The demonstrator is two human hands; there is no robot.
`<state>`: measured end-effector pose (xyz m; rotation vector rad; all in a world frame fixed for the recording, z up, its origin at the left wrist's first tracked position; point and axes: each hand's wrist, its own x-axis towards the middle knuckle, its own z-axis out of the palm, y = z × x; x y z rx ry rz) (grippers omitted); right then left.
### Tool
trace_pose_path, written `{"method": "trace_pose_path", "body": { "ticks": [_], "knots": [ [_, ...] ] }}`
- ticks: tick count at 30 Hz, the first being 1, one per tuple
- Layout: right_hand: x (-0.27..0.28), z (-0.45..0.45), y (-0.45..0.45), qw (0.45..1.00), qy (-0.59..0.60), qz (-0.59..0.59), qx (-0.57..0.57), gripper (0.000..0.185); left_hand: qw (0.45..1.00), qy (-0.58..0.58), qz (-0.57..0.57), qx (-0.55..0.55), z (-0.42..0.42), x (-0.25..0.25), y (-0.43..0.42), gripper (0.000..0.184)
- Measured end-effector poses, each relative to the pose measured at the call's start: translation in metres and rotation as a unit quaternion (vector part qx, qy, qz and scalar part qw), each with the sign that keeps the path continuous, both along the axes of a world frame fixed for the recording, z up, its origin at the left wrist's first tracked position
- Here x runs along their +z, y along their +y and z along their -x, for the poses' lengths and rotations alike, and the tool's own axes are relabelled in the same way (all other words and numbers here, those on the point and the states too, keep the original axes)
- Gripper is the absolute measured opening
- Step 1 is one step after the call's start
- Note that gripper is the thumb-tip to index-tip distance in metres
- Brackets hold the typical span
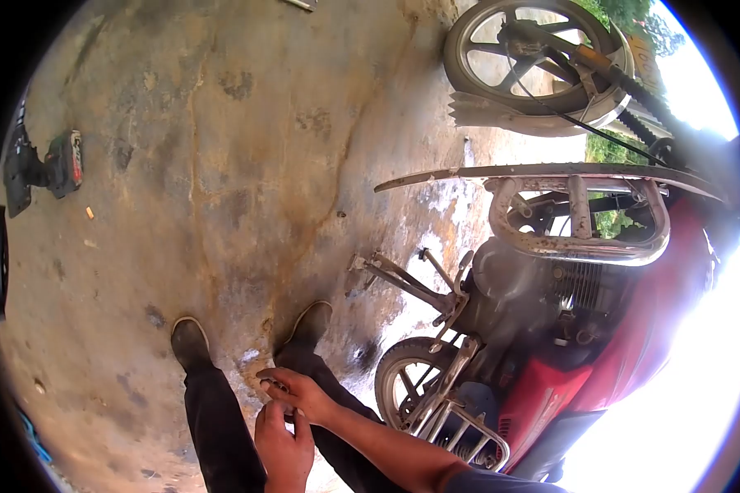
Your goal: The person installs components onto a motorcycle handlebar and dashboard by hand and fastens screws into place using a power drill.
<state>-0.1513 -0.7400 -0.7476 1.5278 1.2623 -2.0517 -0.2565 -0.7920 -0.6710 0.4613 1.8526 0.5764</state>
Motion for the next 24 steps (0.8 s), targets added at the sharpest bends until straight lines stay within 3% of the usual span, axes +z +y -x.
{"method": "trace_pose_path", "body": {
  "ticks": [7, 12, 14, 15, 16, 17, 20, 21, 24],
  "knots": [
    [0.0, -0.001, 0.006, 0.996, 0.027, 0.085, 0.004, 0.045, 1.0, 0.006, -0.02, -0.006, 0.009, 0.007, 0.013, 0.016],
    [-0.004, -0.011, -0.016, 0.997, 0.051, 0.034, -0.043, 0.043, 0.997, 0.039, -0.044, -0.054, 0.002, -0.004, -0.003, 0.013],
    [0.005, -0.019, -0.022, 0.988, 0.079, -0.126, -0.046, 0.041, 0.996, 0.022, -0.069, -0.05, 0.012, -0.005, -0.001, 0.013],
    [0.012, -0.027, -0.025, 0.984, 0.091, -0.143, -0.048, 0.041, 0.995, 0.018, -0.083, -0.047, 0.017, -0.01, -0.007, 0.014],
    [0.023, -0.036, -0.027, 0.993, 0.014, -0.121, -0.002, 0.041, 0.994, 0.036, -0.101, -0.028, 0.02, -0.015, -0.016, 0.011],
    [0.041, -0.037, -0.019, 0.992, -0.065, -0.101, 0.04, 0.041, 0.991, 0.055, -0.119, -0.01, 0.023, -0.02, -0.024, 0.009],
    [0.167, -0.042, 0.027, 0.987, -0.078, -0.137, 0.023, 0.04, 0.98, -0.085, -0.082, 0.161, 0.023, -0.049, -0.082, 0.01],
    [0.221, -0.044, 0.047, 0.972, -0.082, -0.206, 0.072, 0.039, 0.982, -0.078, -0.092, 0.148, 0.042, -0.028, -0.079, 0.01],
    [0.305, -0.091, 0.061, 0.977, -0.128, -0.168, -0.005, 0.038, 0.988, -0.076, -0.109, 0.073, 0.108, 0.052, -0.055, 0.009]
  ]
}}
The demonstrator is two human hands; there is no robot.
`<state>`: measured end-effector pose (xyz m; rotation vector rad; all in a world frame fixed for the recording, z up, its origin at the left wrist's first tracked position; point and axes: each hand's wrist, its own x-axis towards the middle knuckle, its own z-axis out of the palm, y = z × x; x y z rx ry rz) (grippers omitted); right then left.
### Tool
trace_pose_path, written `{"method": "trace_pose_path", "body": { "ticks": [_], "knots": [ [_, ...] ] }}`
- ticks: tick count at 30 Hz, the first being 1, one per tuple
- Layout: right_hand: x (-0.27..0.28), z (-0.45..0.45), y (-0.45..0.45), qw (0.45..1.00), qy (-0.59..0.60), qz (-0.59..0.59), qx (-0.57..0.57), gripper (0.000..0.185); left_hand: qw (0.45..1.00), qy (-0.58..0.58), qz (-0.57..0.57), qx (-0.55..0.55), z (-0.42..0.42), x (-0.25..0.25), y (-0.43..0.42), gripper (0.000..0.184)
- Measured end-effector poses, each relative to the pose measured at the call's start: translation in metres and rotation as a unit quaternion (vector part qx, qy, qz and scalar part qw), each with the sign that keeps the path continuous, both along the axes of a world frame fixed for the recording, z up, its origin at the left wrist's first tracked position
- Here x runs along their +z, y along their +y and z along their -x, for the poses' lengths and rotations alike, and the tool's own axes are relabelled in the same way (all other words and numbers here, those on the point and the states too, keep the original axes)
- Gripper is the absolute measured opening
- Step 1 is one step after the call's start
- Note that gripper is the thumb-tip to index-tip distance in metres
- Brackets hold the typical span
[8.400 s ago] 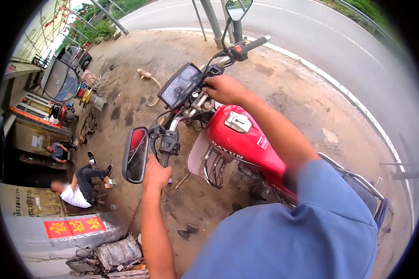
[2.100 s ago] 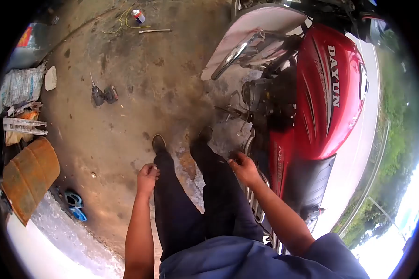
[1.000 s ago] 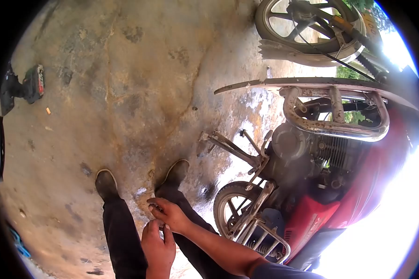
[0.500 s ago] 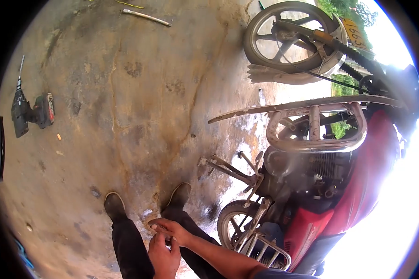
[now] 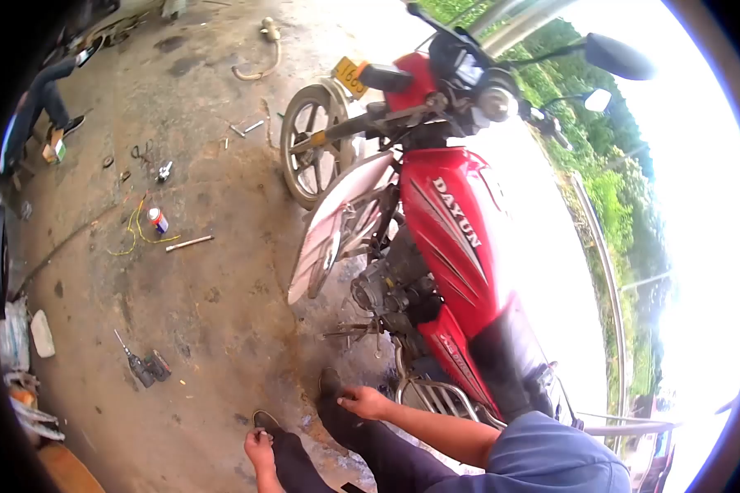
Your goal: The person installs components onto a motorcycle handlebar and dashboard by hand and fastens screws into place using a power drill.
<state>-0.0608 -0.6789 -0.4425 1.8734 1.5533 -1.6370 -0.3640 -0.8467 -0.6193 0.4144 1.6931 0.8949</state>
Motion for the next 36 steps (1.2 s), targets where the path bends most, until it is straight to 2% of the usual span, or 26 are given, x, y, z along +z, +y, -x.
{"method": "trace_pose_path", "body": {
  "ticks": [2, 4, 6, 8, 10, 12, 13, 15, 17, 19, 21, 22, 24, 25, 26, 27, 28, 29, 30, 31, 33, 34, 36],
  "knots": [
    [0.036, -0.034, -0.012, 0.994, -0.019, -0.1, -0.031, 0.038, 0.999, -0.02, 0.003, 0.029, 0.064, 0.064, 0.034, 0.009],
    [0.116, -0.049, -0.014, 0.989, -0.013, -0.124, -0.074, 0.04, 0.999, 0.033, 0.002, -0.012, 0.115, 0.124, 0.065, 0.007],
    [0.142, -0.07, -0.037, 0.981, -0.012, -0.166, -0.096, 0.037, 0.999, 0.033, -0.009, -0.037, 0.176, 0.143, 0.076, 0.007],
    [0.168, -0.091, -0.06, 0.975, -0.001, -0.186, -0.124, 0.036, 0.989, 0.119, 0.014, -0.082, 0.222, 0.163, 0.07, 0.01],
    [0.187, -0.105, -0.08, 0.972, -0.007, -0.198, -0.128, 0.035, 0.977, 0.154, 0.087, -0.122, 0.245, 0.206, 0.063, 0.014],
    [0.21, -0.122, -0.092, 0.969, -0.035, -0.206, -0.13, 0.032, 0.978, 0.114, 0.107, -0.141, 0.259, 0.217, 0.037, 0.015],
    [0.218, -0.131, -0.092, 0.969, -0.059, -0.203, -0.126, 0.031, 0.971, 0.121, 0.14, -0.153, 0.257, 0.235, 0.033, 0.014],
    [0.24, -0.16, -0.075, 0.935, -0.142, -0.257, -0.199, 0.029, 0.949, 0.126, 0.221, -0.184, 0.226, 0.256, 0.019, 0.012],
    [0.26, -0.205, -0.042, 0.839, -0.176, -0.42, -0.298, 0.017, 0.926, 0.13, 0.28, -0.218, 0.194, 0.272, 0.012, 0.011],
    [0.276, -0.256, 0.0, 0.775, -0.241, -0.475, -0.341, 0.013, 0.903, 0.134, 0.305, -0.273, 0.159, 0.281, 0.02, 0.01],
    [0.27, -0.302, 0.033, 0.734, -0.29, -0.529, -0.312, 0.014, 0.884, 0.134, 0.28, -0.349, 0.117, 0.278, 0.05, 0.011],
    [0.259, -0.323, 0.042, 0.734, -0.287, -0.524, -0.322, 0.014, 0.875, 0.134, 0.255, -0.389, 0.097, 0.276, 0.07, 0.012],
    [0.23, -0.356, 0.052, 0.796, -0.273, -0.486, -0.238, 0.011, 0.85, 0.165, 0.195, -0.46, 0.028, 0.289, 0.138, 0.014],
    [0.221, -0.365, 0.05, 0.795, -0.279, -0.477, -0.249, 0.011, 0.842, 0.188, 0.116, -0.492, -0.007, 0.296, 0.173, 0.016],
    [0.215, -0.371, 0.048, 0.8, -0.244, -0.484, -0.257, 0.01, 0.827, 0.206, 0.037, -0.522, -0.043, 0.307, 0.205, 0.018],
    [0.212, -0.377, 0.05, 0.801, -0.207, -0.496, -0.264, 0.009, 0.781, 0.255, -0.008, -0.57, -0.086, 0.324, 0.24, 0.019],
    [0.213, -0.376, 0.052, 0.795, -0.198, -0.491, -0.298, 0.009, 0.783, 0.24, -0.026, -0.573, -0.126, 0.334, 0.267, 0.019],
    [0.215, -0.369, 0.055, 0.78, -0.184, -0.483, -0.352, 0.01, 0.757, 0.235, -0.068, -0.606, -0.191, 0.385, 0.292, 0.019],
    [0.228, -0.359, 0.059, 0.779, 0.015, -0.384, -0.496, 0.01, 0.734, 0.227, -0.111, -0.631, -0.256, 0.426, 0.309, 0.019],
    [0.248, -0.346, 0.06, 0.726, 0.217, -0.256, -0.6, 0.012, 0.783, 0.134, -0.14, -0.591, -0.29, 0.425, 0.316, 0.021],
    [0.288, -0.314, 0.05, 0.619, 0.458, -0.219, -0.599, 0.027, 0.821, -0.02, -0.125, -0.557, -0.38, 0.485, 0.321, 0.031],
    [0.297, -0.302, 0.048, 0.594, 0.485, -0.204, -0.609, 0.034, 0.828, -0.097, -0.125, -0.538, -0.41, 0.501, 0.319, 0.033],
    [0.316, -0.284, 0.041, 0.534, 0.527, -0.195, -0.632, 0.041, 0.797, -0.244, -0.119, -0.54, -0.447, 0.515, 0.312, 0.031]
  ]
}}
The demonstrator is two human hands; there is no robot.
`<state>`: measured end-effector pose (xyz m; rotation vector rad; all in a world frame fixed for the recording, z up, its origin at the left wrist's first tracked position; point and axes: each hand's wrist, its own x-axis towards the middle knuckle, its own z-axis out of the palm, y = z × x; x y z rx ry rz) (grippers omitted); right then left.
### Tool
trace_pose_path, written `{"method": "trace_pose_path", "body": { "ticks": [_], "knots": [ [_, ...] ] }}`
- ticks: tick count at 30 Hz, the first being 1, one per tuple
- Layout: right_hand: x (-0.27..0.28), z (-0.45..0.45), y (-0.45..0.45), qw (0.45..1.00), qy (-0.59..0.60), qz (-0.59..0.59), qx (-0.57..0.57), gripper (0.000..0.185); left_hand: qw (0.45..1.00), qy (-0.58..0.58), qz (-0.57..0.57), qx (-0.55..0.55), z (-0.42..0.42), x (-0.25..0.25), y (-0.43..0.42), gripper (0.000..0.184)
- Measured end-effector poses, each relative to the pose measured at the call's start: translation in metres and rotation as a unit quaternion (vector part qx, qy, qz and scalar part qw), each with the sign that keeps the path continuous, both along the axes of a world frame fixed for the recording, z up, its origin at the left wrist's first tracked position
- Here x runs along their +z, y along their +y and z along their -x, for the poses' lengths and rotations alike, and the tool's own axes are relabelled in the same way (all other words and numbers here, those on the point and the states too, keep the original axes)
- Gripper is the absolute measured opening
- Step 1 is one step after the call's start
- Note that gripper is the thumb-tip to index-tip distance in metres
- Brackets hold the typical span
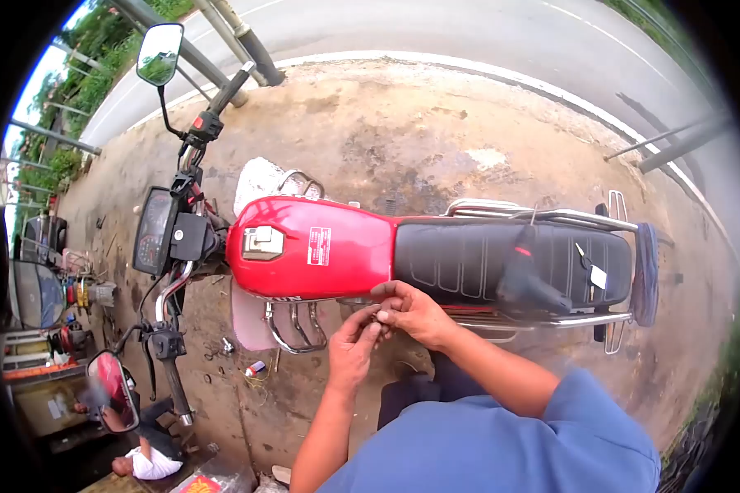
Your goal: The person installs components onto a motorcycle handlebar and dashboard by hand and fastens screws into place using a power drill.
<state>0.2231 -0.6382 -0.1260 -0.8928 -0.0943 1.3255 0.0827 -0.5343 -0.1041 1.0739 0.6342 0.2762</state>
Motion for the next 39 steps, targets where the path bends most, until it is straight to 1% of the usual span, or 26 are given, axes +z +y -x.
{"method": "trace_pose_path", "body": {
  "ticks": [3, 5, 6, 7, 8, 9, 10, 11, 13, 15, 16, 17, 19, 21, 23, 24, 25, 27, 28, 29, 32, 33, 34, 36, 37, 39],
  "knots": [
    [0.011, 0.001, -0.021, 0.998, 0.029, -0.022, -0.056, 0.046, 0.999, -0.036, 0.028, -0.003, -0.016, 0.013, -0.008, 0.02],
    [0.013, -0.01, -0.043, 0.998, -0.045, 0.005, -0.037, 0.047, 0.984, -0.068, -0.142, -0.079, -0.015, 0.0, -0.003, 0.015],
    [0.02, -0.021, -0.055, 0.947, -0.294, 0.123, -0.027, 0.047, 0.979, -0.071, -0.163, -0.097, -0.015, 0.007, 0.001, 0.016],
    [0.028, -0.035, -0.072, 0.82, -0.523, 0.232, -0.02, 0.048, 0.989, -0.039, -0.1, -0.105, -0.012, 0.004, 0.004, 0.017],
    [0.034, -0.053, -0.095, 0.689, -0.662, 0.295, -0.011, 0.053, 0.994, -0.021, -0.058, -0.091, -0.009, 0.001, 0.009, 0.017],
    [0.037, -0.07, -0.119, 0.532, -0.773, 0.346, -0.002, 0.058, 0.997, -0.002, -0.016, -0.077, -0.002, 0.0, 0.017, 0.017],
    [0.029, -0.085, -0.147, 0.488, -0.763, 0.42, 0.051, 0.068, 0.997, 0.016, 0.01, -0.07, 0.008, -0.001, 0.03, 0.018],
    [0.02, -0.091, -0.171, 0.434, -0.748, 0.493, 0.095, 0.077, 0.998, 0.012, -0.012, -0.053, 0.019, -0.009, 0.042, 0.018],
    [0.015, -0.086, -0.181, 0.453, -0.653, 0.573, 0.201, 0.09, 0.999, 0.038, -0.019, -0.028, 0.042, -0.025, 0.069, 0.017],
    [-0.024, -0.086, -0.186, 0.421, -0.658, 0.594, 0.189, 0.094, 0.998, 0.054, -0.022, 0.015, 0.061, -0.043, 0.095, 0.017],
    [-0.048, -0.089, -0.196, 0.381, -0.698, 0.589, 0.146, 0.093, 0.997, 0.069, -0.015, 0.035, 0.071, -0.044, 0.105, 0.017],
    [-0.049, -0.091, -0.193, 0.38, -0.7, 0.586, 0.147, 0.093, 0.995, 0.086, -0.013, 0.051, 0.075, -0.042, 0.119, 0.018],
    [-0.059, -0.092, -0.194, 0.4, -0.672, 0.615, 0.104, 0.091, 0.992, 0.059, 0.044, 0.101, 0.082, -0.026, 0.136, 0.017],
    [-0.061, -0.095, -0.202, 0.404, -0.691, 0.595, 0.073, 0.094, 0.988, 0.042, 0.051, 0.139, 0.08, -0.019, 0.149, 0.016],
    [-0.01, -0.084, -0.18, 0.453, -0.692, 0.562, 0.016, 0.096, 0.986, 0.014, 0.059, 0.153, 0.075, -0.012, 0.16, 0.016],
    [-0.002, -0.084, -0.178, 0.483, -0.69, 0.538, -0.045, 0.098, 0.983, 0.004, 0.061, 0.173, 0.07, -0.002, 0.163, 0.016],
    [0.019, -0.081, -0.165, 0.506, -0.667, 0.54, -0.083, 0.084, 0.984, 0.007, 0.058, 0.171, 0.065, 0.003, 0.165, 0.016],
    [-0.016, -0.103, -0.189, 0.676, -0.611, 0.314, -0.269, 0.06, 0.978, -0.026, 0.084, 0.191, 0.051, 0.009, 0.165, 0.016],
    [0.015, -0.087, -0.172, 0.78, -0.453, 0.281, -0.327, 0.043, 0.977, -0.035, 0.086, 0.191, 0.042, 0.014, 0.163, 0.015],
    [0.043, -0.074, -0.15, 0.815, -0.385, 0.25, -0.353, 0.039, 0.978, -0.03, 0.083, 0.187, 0.033, 0.019, 0.161, 0.015],
    [0.102, -0.036, -0.087, 0.889, -0.286, 0.1, -0.343, 0.044, 0.964, -0.127, 0.139, 0.188, 0.007, 0.037, 0.152, 0.015],
    [0.107, -0.027, -0.075, 0.906, -0.273, 0.089, -0.311, 0.047, 0.966, -0.123, 0.136, 0.18, -0.003, 0.044, 0.151, 0.015],
    [0.103, -0.026, -0.068, 0.91, -0.327, 0.064, -0.245, 0.048, 0.96, -0.144, 0.139, 0.195, -0.012, 0.054, 0.149, 0.014],
    [0.109, -0.022, -0.038, 0.931, -0.338, 0.014, -0.138, 0.053, 0.952, -0.168, 0.134, 0.219, -0.025, 0.074, 0.146, 0.014],
    [0.122, -0.021, -0.023, 0.944, -0.318, 0.003, -0.09, 0.051, 0.954, -0.162, 0.131, 0.216, -0.031, 0.086, 0.146, 0.014],
    [0.129, -0.02, -0.003, 0.966, -0.255, 0.003, -0.045, 0.034, 0.947, -0.194, 0.122, 0.227, -0.041, 0.106, 0.147, 0.016]
  ]
}}
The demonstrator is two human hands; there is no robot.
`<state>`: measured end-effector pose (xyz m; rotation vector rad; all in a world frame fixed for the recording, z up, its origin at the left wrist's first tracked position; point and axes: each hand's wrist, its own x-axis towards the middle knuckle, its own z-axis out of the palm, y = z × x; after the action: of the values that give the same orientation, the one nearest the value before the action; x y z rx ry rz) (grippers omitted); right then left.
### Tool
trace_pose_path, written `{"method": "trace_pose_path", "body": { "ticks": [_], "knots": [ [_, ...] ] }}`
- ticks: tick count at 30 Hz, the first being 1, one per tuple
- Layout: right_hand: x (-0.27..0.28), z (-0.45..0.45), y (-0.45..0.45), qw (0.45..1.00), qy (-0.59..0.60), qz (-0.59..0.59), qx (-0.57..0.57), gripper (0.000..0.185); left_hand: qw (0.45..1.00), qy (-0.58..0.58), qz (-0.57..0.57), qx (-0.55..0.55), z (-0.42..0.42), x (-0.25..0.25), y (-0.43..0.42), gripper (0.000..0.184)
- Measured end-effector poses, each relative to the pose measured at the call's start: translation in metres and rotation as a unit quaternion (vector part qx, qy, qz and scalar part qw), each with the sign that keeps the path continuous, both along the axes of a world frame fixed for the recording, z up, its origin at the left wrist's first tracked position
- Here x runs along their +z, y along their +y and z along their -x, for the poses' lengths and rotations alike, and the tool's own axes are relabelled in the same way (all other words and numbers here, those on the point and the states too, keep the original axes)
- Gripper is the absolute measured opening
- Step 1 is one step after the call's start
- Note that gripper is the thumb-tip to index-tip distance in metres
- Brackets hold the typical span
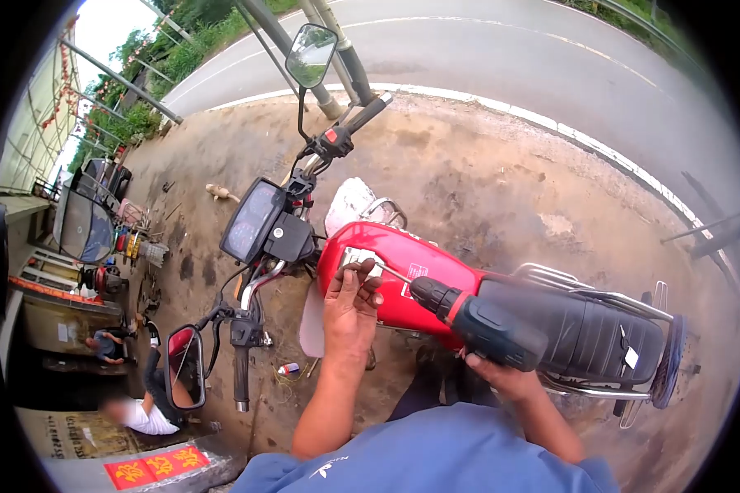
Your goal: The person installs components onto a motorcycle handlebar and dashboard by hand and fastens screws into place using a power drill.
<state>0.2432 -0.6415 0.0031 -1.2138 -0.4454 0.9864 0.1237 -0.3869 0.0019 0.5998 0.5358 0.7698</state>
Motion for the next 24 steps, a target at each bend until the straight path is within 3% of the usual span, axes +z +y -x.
{"method": "trace_pose_path", "body": {
  "ticks": [6, 10, 16, 20, 22, 23, 24],
  "knots": [
    [-0.025, -0.003, 0.032, 0.996, -0.023, -0.007, 0.082, 0.025, 0.999, 0.008, 0.018, 0.029, -0.004, -0.004, 0.011, 0.017],
    [-0.02, 0.0, 0.055, 0.994, 0.055, 0.007, 0.089, 0.02, 0.996, 0.001, 0.042, 0.078, 0.001, -0.01, 0.022, 0.019],
    [-0.019, -0.009, 0.076, 0.992, 0.04, 0.024, 0.121, 0.016, 0.994, 0.046, 0.042, 0.093, 0.002, -0.018, 0.041, 0.019],
    [-0.024, -0.015, 0.09, 0.991, -0.01, 0.033, 0.129, 0.017, 0.998, 0.032, 0.018, 0.055, 0.011, -0.028, 0.063, 0.018],
    [-0.025, -0.019, 0.099, 0.98, -0.166, -0.003, 0.113, 0.017, 0.998, 0.047, 0.005, 0.033, 0.018, -0.032, 0.073, 0.019],
    [-0.027, -0.019, 0.101, 0.98, -0.164, -0.002, 0.114, 0.017, 0.999, 0.035, -0.006, 0.019, 0.023, -0.035, 0.078, 0.018],
    [-0.03, -0.02, 0.104, 0.99, -0.081, 0.018, 0.112, 0.018, 1.0, 0.024, -0.018, 0.004, 0.026, -0.037, 0.083, 0.019]
  ]
}}
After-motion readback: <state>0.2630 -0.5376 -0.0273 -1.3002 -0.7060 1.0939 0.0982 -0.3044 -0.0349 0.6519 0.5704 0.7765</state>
